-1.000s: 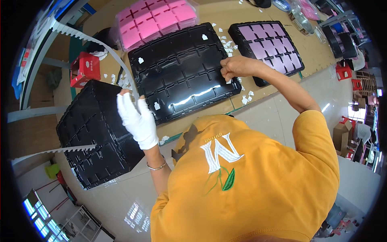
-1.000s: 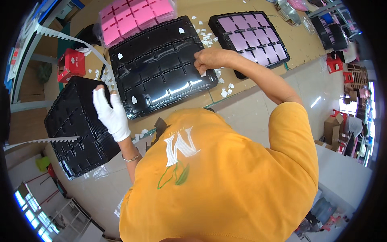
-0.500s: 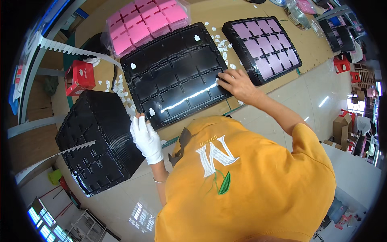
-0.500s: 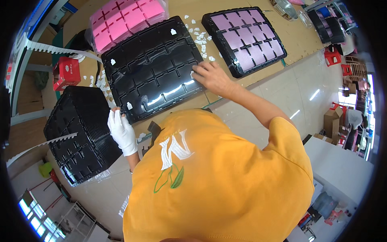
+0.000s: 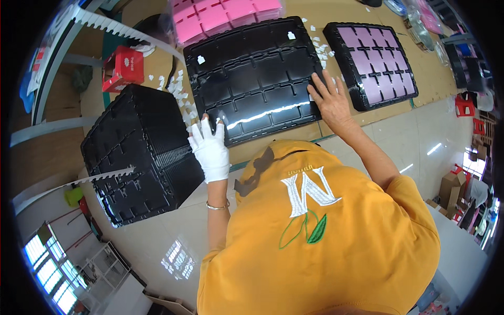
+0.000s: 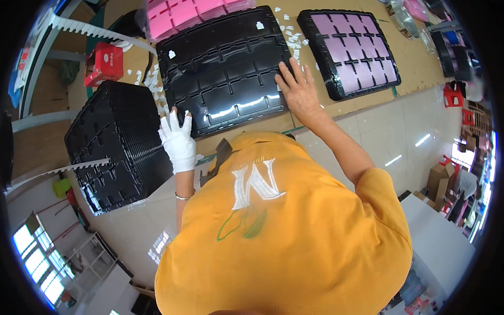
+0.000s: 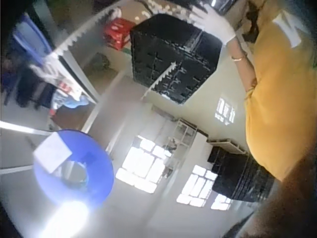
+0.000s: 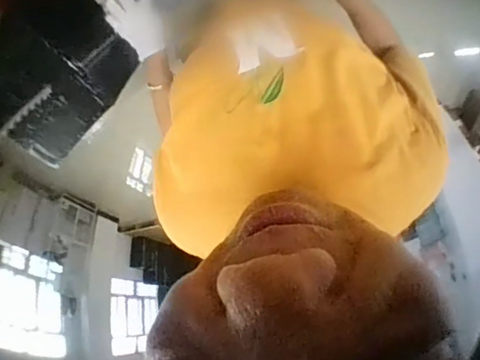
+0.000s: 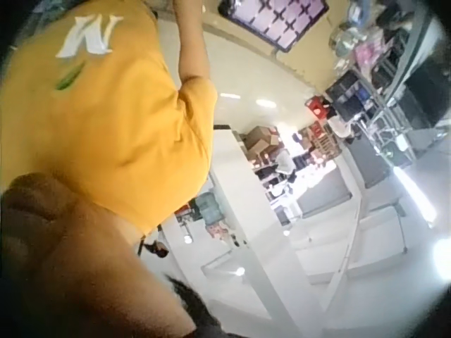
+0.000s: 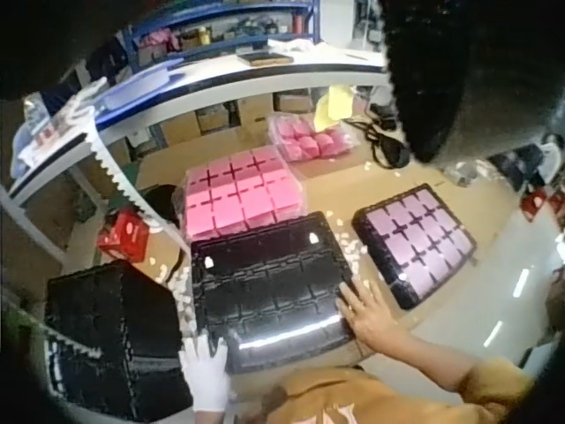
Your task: The person assembles plastic components onto a plastic tray by hand.
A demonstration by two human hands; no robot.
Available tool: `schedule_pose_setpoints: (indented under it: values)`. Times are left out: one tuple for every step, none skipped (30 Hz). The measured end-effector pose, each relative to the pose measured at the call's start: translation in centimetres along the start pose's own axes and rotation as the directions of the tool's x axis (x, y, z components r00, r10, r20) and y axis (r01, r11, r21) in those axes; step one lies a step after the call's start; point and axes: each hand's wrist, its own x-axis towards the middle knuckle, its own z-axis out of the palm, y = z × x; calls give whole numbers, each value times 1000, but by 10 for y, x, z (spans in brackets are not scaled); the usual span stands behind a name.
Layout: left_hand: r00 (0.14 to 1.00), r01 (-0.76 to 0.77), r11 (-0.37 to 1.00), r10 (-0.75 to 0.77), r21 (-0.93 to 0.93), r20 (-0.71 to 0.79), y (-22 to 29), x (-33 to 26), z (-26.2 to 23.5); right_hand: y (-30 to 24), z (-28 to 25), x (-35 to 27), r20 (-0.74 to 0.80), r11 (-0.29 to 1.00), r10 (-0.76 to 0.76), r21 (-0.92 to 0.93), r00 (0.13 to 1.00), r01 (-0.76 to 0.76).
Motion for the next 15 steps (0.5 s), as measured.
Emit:
schedule_pose_setpoints:
  values:
    - [1000,-23,1000,23,18,-3,-1,1,-1,-1,0,0,-1,1000,-7,7,1000,7]
    - [1000,-17,1000,17,20,-1,-1,2,-1,-2,-1,0,-2,1000,-5,-4,1000,5]
    - [1000,-18,999,18,35,1,-2,3,-1,-2,-4,-1,-3,1000,-1,-15,1000,1]
    - [1000,-21,999,21,48,3,-2,4,-1,-3,-8,-3,-4,1000,2,-2,1000,-2]
    - [1000,-21,999,21,46,2,-2,7,2,-5,-10,-7,-4,1000,2,-5,1000,-2]
    - [1000,-4,998,3,61,2,-3,9,4,-8,-12,-11,-2,1000,-4,14,1000,4]
    - [1000,13,997,-13,76,2,-3,11,6,-9,-13,-14,1,999,-8,32,1000,8]
    - [1000,30,997,-30,76,5,-1,14,8,-7,-13,-16,7,1000,0,22,1000,0]
    - [999,46,996,-46,75,8,-1,16,9,-7,-13,-16,-9,999,11,30,1000,-10]
    - [998,56,996,-58,64,22,-2,17,9,-6,-12,-15,-25,999,22,37,999,-21]
    - [999,45,997,-47,70,26,-3,18,9,-4,-12,-15,-18,999,35,26,999,-34]
    - [999,26,997,-28,71,25,-4,17,8,-2,-10,-13,-45,998,31,57,999,-28]
    - [1000,7,997,-9,74,23,-3,16,5,0,-10,-10,-73,996,27,88,997,-21]
    - [998,14,1000,-16,25,61,-3,15,0,0,-12,-6,-160,994,59,102,985,-43]
    - [1000,5,999,-4,-34,29,-6,14,2,3,-16,-1,-158,994,67,95,985,-53]
